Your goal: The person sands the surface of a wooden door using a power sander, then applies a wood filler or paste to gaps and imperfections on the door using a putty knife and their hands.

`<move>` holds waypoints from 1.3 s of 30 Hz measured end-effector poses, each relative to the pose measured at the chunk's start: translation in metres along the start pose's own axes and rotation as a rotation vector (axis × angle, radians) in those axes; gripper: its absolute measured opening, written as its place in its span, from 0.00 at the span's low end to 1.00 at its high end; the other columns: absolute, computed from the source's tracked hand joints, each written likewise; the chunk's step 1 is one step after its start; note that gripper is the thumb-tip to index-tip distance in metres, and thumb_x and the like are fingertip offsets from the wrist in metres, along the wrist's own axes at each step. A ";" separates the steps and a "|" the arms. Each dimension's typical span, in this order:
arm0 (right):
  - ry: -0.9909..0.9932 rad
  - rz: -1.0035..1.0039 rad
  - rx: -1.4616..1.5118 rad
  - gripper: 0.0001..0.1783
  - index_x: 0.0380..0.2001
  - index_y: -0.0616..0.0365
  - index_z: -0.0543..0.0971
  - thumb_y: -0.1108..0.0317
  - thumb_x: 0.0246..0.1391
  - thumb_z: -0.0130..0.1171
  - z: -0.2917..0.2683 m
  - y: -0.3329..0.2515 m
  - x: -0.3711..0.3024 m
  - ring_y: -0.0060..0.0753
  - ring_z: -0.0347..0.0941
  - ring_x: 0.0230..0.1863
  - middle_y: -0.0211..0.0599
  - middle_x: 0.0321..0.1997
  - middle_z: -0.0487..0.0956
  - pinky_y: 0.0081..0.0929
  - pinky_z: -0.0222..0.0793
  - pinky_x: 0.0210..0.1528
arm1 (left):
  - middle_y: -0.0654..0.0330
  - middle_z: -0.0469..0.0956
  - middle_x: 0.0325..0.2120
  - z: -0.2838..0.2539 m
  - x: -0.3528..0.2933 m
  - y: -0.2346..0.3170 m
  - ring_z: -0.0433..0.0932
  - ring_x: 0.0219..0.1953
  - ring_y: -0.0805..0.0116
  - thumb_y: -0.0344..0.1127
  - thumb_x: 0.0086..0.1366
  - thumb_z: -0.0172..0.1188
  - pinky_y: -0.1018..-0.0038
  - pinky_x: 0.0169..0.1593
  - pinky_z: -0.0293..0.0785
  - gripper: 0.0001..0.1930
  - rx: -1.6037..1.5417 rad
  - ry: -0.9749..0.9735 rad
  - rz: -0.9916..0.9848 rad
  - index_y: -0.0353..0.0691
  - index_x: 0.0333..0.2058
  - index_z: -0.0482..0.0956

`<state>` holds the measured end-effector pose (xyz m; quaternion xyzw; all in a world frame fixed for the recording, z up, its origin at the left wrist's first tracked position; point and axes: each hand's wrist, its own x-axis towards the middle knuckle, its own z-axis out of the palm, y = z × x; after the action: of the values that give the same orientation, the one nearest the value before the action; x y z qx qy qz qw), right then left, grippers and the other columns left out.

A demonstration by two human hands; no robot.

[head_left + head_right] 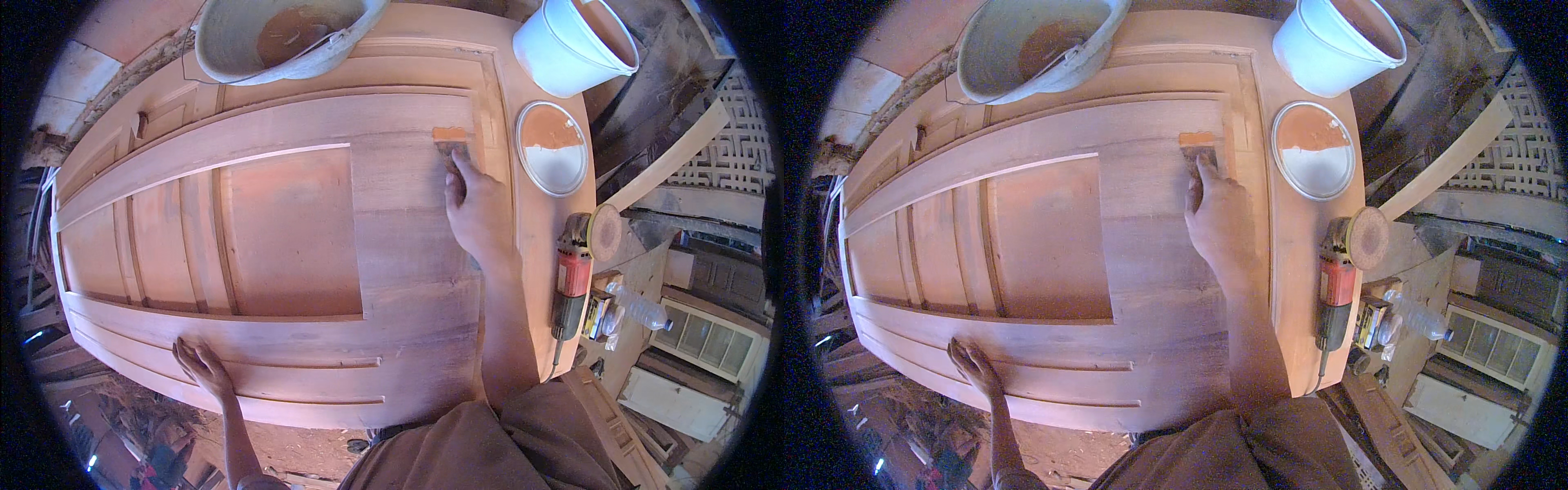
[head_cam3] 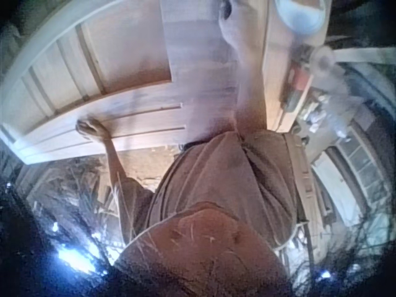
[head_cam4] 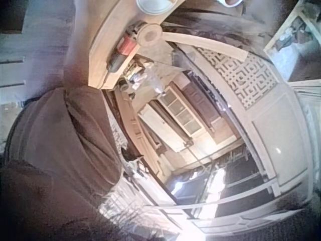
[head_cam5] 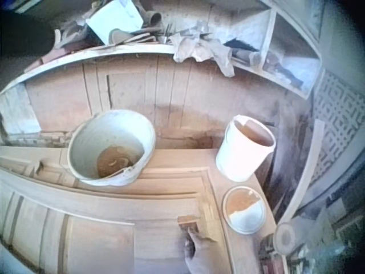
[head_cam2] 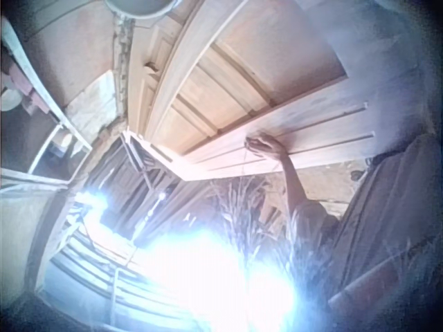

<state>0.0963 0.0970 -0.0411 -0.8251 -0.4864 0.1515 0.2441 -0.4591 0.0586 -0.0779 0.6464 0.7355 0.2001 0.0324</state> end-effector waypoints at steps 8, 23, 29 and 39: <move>0.039 0.070 -0.015 0.21 0.57 0.60 0.76 0.67 0.61 0.54 -0.002 0.001 0.006 0.60 0.78 0.33 0.61 0.30 0.79 0.52 0.75 0.39 | 0.39 0.63 0.63 -0.001 -0.001 0.001 0.60 0.66 0.39 0.52 0.75 0.45 0.49 0.67 0.56 0.31 0.000 -0.006 0.008 0.31 0.64 0.63; 0.108 0.008 -0.012 0.20 0.54 0.65 0.77 0.67 0.61 0.54 -0.007 0.017 0.017 0.60 0.79 0.35 0.62 0.33 0.80 0.50 0.75 0.40 | 0.38 0.61 0.63 0.001 0.002 0.005 0.60 0.66 0.39 0.51 0.76 0.44 0.50 0.67 0.57 0.30 -0.013 -0.022 0.033 0.30 0.64 0.63; -0.091 -0.030 -0.025 0.21 0.56 0.62 0.76 0.64 0.63 0.54 -0.051 0.003 0.001 0.58 0.79 0.38 0.60 0.35 0.80 0.50 0.74 0.42 | 0.39 0.61 0.63 -0.004 -0.002 0.001 0.61 0.65 0.40 0.50 0.76 0.45 0.51 0.66 0.58 0.30 0.060 -0.017 0.048 0.30 0.64 0.62; -0.605 -0.493 -0.501 0.19 0.58 0.45 0.76 0.60 0.66 0.54 -0.082 0.001 0.094 0.52 0.77 0.45 0.50 0.42 0.82 0.44 0.74 0.49 | 0.40 0.63 0.62 0.002 0.002 -0.005 0.61 0.65 0.40 0.52 0.75 0.45 0.50 0.67 0.57 0.31 0.000 -0.008 0.029 0.31 0.64 0.62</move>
<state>0.1821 0.1586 0.0255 -0.6370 -0.7391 0.2008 -0.0871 -0.4634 0.0607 -0.0812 0.6580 0.7258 0.1981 0.0325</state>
